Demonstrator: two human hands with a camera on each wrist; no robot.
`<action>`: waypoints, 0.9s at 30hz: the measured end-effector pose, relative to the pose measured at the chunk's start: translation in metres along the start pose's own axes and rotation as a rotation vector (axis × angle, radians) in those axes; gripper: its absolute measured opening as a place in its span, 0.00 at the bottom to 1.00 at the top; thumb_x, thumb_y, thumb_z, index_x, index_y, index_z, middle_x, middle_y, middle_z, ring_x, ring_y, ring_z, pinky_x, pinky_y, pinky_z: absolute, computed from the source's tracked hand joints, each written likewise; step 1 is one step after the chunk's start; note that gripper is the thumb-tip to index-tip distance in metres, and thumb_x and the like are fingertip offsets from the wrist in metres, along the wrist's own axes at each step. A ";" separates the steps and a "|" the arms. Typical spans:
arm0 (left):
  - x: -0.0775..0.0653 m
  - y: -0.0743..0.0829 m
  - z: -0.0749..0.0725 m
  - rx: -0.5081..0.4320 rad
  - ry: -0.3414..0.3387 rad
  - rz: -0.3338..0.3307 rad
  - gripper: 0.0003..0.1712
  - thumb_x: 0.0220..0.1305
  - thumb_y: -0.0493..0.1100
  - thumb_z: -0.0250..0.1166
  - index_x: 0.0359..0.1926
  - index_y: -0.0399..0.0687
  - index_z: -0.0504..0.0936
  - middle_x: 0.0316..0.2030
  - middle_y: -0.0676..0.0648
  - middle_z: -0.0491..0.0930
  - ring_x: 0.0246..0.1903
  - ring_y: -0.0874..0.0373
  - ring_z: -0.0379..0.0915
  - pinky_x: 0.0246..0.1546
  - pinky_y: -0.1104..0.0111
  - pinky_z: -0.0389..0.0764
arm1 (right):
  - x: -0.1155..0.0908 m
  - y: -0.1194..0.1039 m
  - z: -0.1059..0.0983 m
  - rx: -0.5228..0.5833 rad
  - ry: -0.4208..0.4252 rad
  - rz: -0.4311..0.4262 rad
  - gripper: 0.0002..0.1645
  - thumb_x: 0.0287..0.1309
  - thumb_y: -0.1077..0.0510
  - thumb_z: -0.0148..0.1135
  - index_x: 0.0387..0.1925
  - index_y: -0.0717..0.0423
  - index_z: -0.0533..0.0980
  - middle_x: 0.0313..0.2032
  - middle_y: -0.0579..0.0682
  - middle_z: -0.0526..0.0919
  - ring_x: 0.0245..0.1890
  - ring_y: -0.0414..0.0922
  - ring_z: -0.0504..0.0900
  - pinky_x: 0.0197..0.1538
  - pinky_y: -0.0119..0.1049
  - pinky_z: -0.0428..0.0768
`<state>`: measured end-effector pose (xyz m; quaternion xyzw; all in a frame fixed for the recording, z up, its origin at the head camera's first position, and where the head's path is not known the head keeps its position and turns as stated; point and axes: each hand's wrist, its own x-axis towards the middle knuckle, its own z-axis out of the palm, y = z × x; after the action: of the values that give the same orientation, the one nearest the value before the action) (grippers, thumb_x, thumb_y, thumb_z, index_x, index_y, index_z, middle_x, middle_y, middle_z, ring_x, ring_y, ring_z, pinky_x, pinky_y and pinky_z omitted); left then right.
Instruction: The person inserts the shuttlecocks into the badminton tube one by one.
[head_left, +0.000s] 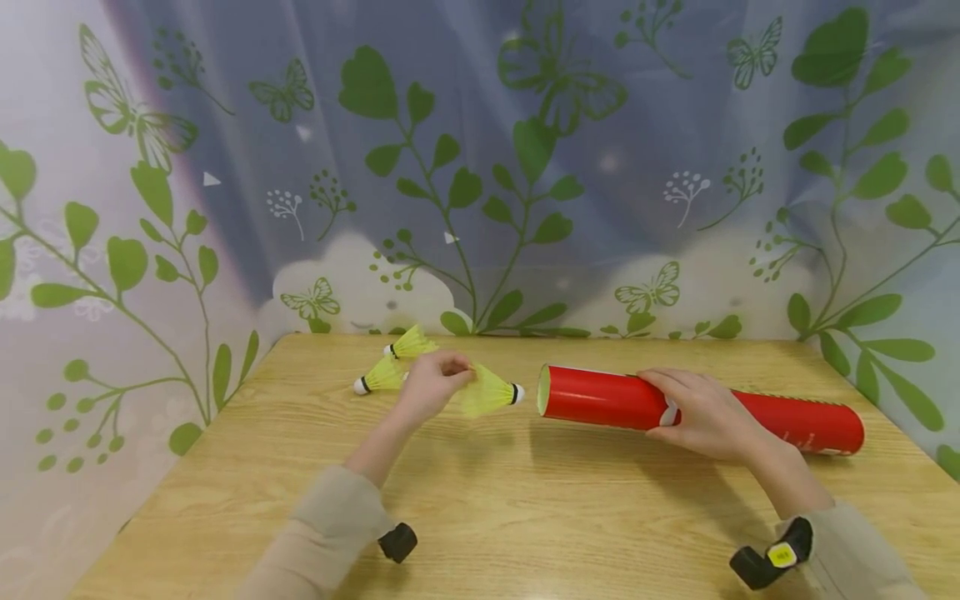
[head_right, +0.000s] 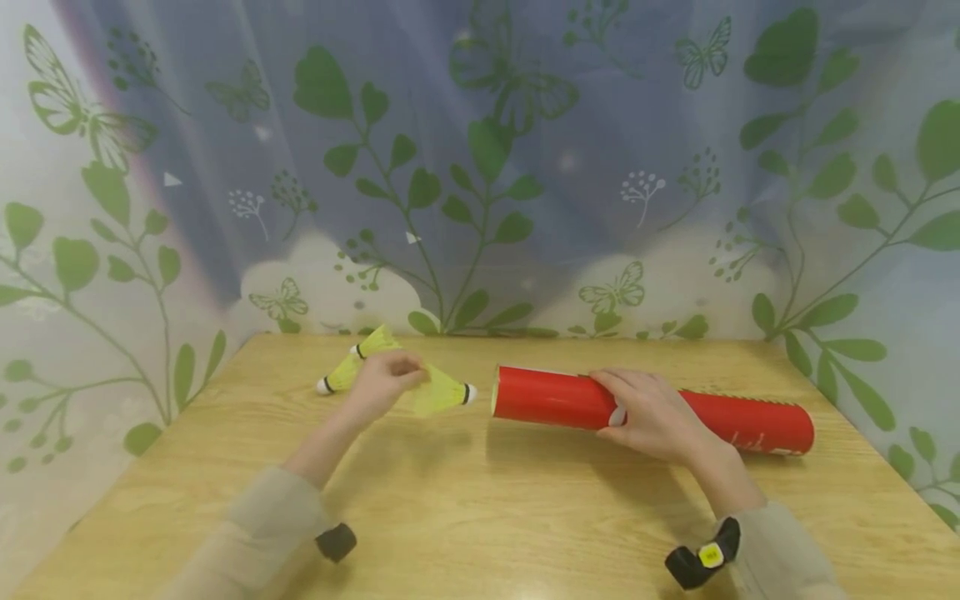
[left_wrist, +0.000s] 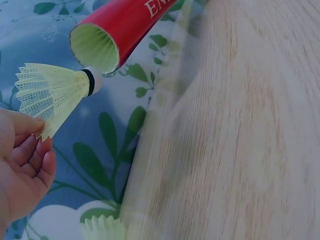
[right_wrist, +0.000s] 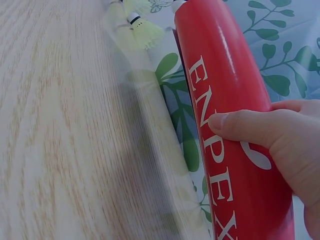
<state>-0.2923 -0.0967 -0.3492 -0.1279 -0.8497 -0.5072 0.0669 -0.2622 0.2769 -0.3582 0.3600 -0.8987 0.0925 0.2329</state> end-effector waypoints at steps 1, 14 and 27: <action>0.000 0.001 0.002 -0.003 0.000 0.001 0.04 0.58 0.36 0.64 0.35 0.40 0.82 0.35 0.47 0.83 0.40 0.53 0.77 0.41 0.62 0.77 | 0.000 0.000 0.000 0.002 0.001 -0.001 0.46 0.30 0.52 0.79 0.55 0.63 0.71 0.49 0.59 0.77 0.48 0.55 0.75 0.49 0.56 0.70; 0.004 0.011 0.028 -0.100 -0.028 0.049 0.05 0.58 0.35 0.63 0.36 0.36 0.82 0.34 0.43 0.83 0.36 0.54 0.78 0.39 0.65 0.78 | 0.003 -0.005 -0.002 0.007 0.015 -0.011 0.45 0.29 0.53 0.79 0.54 0.63 0.72 0.48 0.58 0.78 0.46 0.55 0.76 0.47 0.55 0.71; 0.010 0.012 0.040 -0.180 -0.014 -0.003 0.06 0.59 0.34 0.63 0.37 0.34 0.81 0.35 0.42 0.83 0.36 0.55 0.78 0.38 0.68 0.78 | 0.005 -0.007 -0.002 0.005 0.018 -0.012 0.46 0.29 0.53 0.80 0.55 0.62 0.71 0.49 0.58 0.78 0.47 0.54 0.76 0.46 0.56 0.72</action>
<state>-0.2976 -0.0543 -0.3559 -0.1358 -0.8012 -0.5807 0.0487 -0.2601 0.2697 -0.3541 0.3649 -0.8942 0.0966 0.2405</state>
